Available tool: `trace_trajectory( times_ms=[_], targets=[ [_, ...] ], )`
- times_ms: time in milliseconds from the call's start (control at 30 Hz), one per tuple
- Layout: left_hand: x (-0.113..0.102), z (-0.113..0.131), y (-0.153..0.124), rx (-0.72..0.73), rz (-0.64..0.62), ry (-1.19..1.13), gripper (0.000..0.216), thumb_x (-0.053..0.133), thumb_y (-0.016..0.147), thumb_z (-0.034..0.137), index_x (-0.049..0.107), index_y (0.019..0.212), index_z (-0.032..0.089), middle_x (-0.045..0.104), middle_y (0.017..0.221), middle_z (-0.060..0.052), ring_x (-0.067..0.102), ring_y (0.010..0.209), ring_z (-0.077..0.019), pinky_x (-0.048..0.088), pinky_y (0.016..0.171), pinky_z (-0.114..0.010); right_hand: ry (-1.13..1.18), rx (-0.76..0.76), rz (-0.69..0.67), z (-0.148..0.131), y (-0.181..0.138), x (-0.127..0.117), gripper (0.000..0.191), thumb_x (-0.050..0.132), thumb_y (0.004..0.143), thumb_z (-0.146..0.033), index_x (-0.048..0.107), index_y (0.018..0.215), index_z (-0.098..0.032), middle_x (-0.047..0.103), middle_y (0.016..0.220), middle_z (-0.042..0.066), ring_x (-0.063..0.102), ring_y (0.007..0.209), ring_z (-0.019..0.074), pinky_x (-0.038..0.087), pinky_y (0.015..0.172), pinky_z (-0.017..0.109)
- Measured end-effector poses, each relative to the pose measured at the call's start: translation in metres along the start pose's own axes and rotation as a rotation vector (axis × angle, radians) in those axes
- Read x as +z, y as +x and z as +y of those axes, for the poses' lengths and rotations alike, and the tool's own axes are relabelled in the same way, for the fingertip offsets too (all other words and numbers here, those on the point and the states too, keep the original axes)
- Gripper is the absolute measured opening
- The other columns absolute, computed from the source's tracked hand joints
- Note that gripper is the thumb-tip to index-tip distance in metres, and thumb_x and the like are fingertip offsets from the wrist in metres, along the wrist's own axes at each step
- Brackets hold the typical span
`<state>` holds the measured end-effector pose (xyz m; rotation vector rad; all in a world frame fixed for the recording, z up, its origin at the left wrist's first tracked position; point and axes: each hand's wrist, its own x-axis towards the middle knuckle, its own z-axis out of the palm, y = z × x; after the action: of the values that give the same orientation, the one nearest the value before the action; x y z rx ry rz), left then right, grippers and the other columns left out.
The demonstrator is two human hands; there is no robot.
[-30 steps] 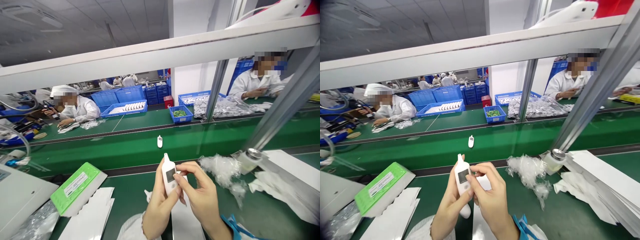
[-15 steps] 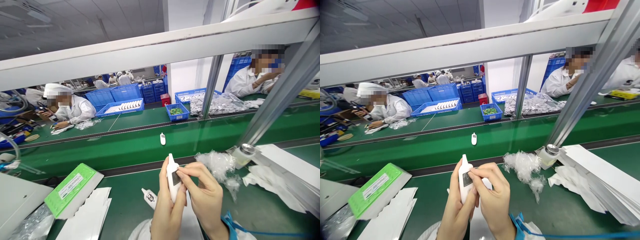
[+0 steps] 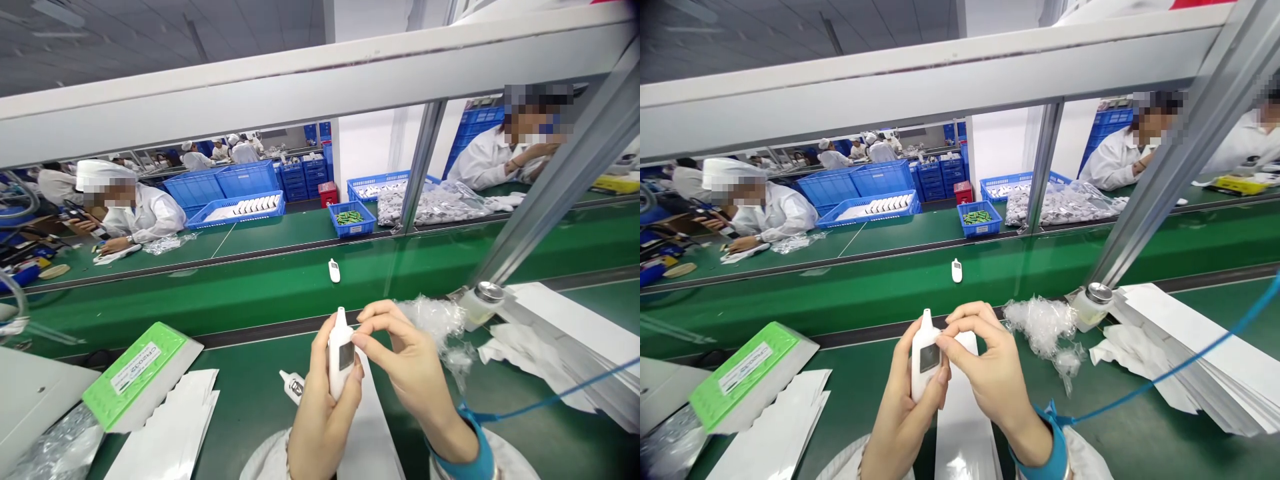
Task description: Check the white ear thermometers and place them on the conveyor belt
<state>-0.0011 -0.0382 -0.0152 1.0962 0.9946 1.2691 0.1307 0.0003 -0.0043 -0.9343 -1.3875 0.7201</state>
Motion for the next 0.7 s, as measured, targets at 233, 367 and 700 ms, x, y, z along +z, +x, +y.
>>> trace_trajectory(
  times_ms=[233,367,700],
  targets=[
    [-0.006,-0.004,0.025,-0.108,0.052,-0.027,0.068,0.070,0.083,0.037,0.035,0.141,0.029,0.059,0.083,0.000,0.054,0.063,-0.0118,0.045,0.055,-0.020,-0.153,-0.502,-0.071,-0.029,-0.020,0.015,0.019,0.057,0.073,-0.004,0.054,0.075,-0.023,0.065,0.072,-0.001,0.060,0.065,0.0147,0.048,0.063,0.031],
    [-0.008,0.000,0.030,-0.157,0.044,-0.067,0.075,0.069,0.082,0.042,0.027,0.143,0.030,0.051,0.067,0.007,0.034,0.042,-0.0052,0.026,0.036,-0.015,-0.156,-0.370,-0.059,-0.021,-0.021,0.010,0.016,0.061,0.081,-0.007,0.058,0.080,-0.023,0.069,0.075,-0.001,0.064,0.070,0.0156,0.050,0.066,0.031],
    [-0.001,-0.002,0.009,-0.101,-0.005,0.053,0.069,0.062,0.088,0.037,0.028,0.147,0.031,0.044,0.059,0.008,0.029,0.042,-0.0060,0.030,0.040,-0.017,-0.207,-0.180,0.067,0.004,-0.010,0.016,0.010,0.066,0.084,-0.015,0.065,0.079,-0.023,0.059,0.088,0.003,0.059,0.086,0.0195,0.049,0.076,0.035]
  ],
)
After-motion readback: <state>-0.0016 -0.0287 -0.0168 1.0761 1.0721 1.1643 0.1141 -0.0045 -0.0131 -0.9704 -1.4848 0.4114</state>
